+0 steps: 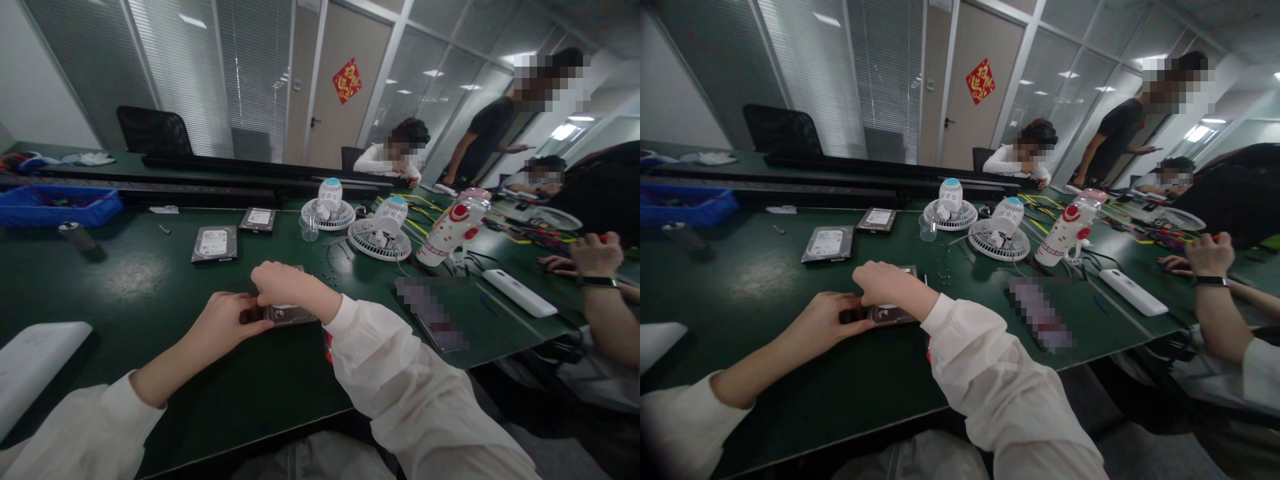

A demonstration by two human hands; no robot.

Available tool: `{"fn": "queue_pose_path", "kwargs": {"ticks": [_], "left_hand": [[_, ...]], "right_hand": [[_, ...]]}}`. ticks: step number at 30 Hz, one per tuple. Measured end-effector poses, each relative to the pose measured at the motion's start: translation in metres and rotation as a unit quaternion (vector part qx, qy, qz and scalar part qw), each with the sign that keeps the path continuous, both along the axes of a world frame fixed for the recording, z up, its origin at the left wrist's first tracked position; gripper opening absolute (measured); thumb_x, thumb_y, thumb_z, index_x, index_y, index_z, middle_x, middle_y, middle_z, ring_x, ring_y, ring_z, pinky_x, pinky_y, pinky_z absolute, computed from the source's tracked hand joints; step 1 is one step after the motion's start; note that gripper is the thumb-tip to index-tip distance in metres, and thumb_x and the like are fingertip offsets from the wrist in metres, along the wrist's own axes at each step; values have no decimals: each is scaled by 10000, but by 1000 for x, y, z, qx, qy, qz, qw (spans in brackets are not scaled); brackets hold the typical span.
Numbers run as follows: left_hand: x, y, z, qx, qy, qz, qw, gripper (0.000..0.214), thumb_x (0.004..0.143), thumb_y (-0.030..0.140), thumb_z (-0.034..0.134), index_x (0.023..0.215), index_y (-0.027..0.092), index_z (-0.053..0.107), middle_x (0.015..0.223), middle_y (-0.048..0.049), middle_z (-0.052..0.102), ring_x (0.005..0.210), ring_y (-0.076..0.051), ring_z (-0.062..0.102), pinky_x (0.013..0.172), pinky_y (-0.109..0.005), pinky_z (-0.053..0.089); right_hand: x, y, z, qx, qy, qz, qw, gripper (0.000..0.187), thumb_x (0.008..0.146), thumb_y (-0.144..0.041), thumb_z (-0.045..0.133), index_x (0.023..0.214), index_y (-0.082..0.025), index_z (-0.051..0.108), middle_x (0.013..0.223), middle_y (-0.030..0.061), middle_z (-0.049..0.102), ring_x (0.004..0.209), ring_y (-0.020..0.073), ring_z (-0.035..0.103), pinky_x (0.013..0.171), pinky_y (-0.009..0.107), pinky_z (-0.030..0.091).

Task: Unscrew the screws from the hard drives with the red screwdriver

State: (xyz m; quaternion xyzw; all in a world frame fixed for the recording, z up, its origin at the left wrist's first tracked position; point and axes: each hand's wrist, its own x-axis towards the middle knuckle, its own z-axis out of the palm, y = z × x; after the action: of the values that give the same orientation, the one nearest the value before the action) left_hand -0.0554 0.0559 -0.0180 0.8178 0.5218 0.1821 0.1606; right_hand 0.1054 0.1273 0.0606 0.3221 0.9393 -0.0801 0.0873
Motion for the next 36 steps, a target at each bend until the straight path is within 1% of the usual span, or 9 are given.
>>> {"fn": "queue_pose_path", "kwargs": {"ticks": [6,9,17,20,23,26,28,31,36], "left_hand": [[0,2,1,-7,-2,-6,1000,415,964,564,675,1083,196,826,851,-44,758,728,-236,681,711,-344,441],[0,2,1,-2,0,-3,1000,440,956,577,678,1088,184,825,841,-53,759,724,-245,689,702,-347,439],[-2,3,-3,4,-5,-6,1000,466,958,613,667,1111,201,823,822,-39,752,711,-243,678,709,-357,436],[-3,3,-2,1,-5,-10,1000,487,964,637,652,1082,195,818,822,-30,749,704,-232,666,729,-366,444],[-4,3,-4,-2,-2,-7,1000,539,970,681,624,1105,196,814,832,-31,751,715,-230,663,779,-390,466],[-7,4,-10,5,5,6,1000,596,958,729,613,1209,222,802,889,-37,774,780,-246,681,921,-461,477],[-9,5,-15,5,6,20,1000,633,947,756,607,1266,241,789,941,-40,788,838,-263,699,1046,-539,434],[-11,6,-20,-4,-1,44,999,685,935,780,594,1324,244,769,995,-47,795,908,-288,720,1146,-612,364],[-9,6,-20,-3,-7,72,997,748,901,773,622,1422,243,709,1123,-78,786,1121,-342,714,1208,-628,335]], "right_hand": [[6,-1,5,-9,-5,-18,1000,132,965,-176,676,1037,-106,761,1070,187,793,959,258,781,748,300,544],[12,-6,6,-10,-2,-21,1000,178,1016,-139,587,1061,-103,755,1113,181,791,982,258,776,742,301,534],[24,-9,-2,-8,54,-27,998,211,1028,-92,556,1128,-74,740,1253,192,749,1159,268,711,878,322,504],[46,-1,6,-8,83,-68,994,204,1039,-118,558,1109,-78,744,1185,163,765,1094,229,708,884,307,491],[85,13,12,-3,110,-142,984,194,1030,-124,576,1108,-73,746,1095,135,773,997,181,701,865,286,503],[128,29,7,-1,116,-223,968,206,1045,-148,565,1121,-63,737,1121,137,758,1013,188,696,948,345,543],[149,38,-2,-27,103,-259,960,252,1047,-280,639,1215,-105,710,1211,119,733,1064,210,709,969,408,596],[162,47,-18,-66,83,-290,951,425,1025,-427,688,1369,-181,642,1372,108,670,1180,247,695,994,476,623],[162,52,-28,-87,59,-314,944,409,1033,-417,677,1367,-184,646,1384,113,667,1187,246,691,1004,472,618]]}}
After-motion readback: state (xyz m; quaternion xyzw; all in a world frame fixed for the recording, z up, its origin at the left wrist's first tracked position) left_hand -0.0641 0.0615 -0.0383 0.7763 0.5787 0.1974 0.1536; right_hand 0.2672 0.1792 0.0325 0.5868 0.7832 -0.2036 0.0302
